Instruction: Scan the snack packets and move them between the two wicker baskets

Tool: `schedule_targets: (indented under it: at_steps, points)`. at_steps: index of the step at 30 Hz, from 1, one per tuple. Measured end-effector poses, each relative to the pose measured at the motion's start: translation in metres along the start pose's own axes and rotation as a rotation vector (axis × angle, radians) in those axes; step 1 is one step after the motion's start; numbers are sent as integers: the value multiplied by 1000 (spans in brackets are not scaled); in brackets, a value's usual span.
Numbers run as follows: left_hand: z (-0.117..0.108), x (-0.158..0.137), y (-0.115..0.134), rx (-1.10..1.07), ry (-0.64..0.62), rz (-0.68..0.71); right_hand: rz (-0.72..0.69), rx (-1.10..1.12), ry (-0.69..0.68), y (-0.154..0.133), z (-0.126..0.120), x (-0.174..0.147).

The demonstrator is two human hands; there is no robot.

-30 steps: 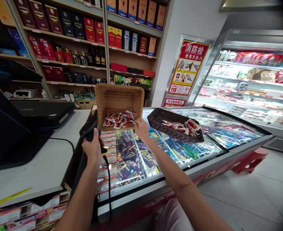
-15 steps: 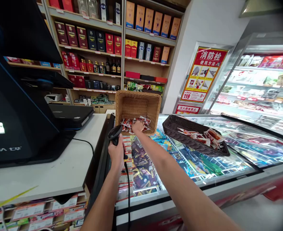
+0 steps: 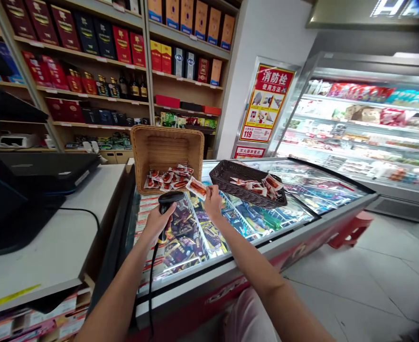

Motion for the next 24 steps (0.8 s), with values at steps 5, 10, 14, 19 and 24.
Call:
schedule_targets:
  at_steps: [5, 10, 14, 19, 24]
  points:
    - [20, -13, 12, 107, -196, 99, -4, 16, 80, 14, -12, -6]
    - [22, -21, 22, 123, -213, 139, -2, 55, 104, 16, -11, -2]
    - [20, -21, 25, 179, -195, 155, -11, 84, 110, 15, -14, -3]
    - [18, -17, 21, 242, -166, 179, 3, 97, 107, 14, -15, -3]
    - [18, -13, 18, 237, -150, 151, 139, 179, 180, 30, -20, 2]
Point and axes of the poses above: each hand's wrist, its own x-axis towards the middle knuckle, its own z-axis out of the palm, y = z × x, the point moved 7 cm from there along x, towards the middle knuckle, and after that the axes turned 6 degrees about x, right-handed, at the moved point
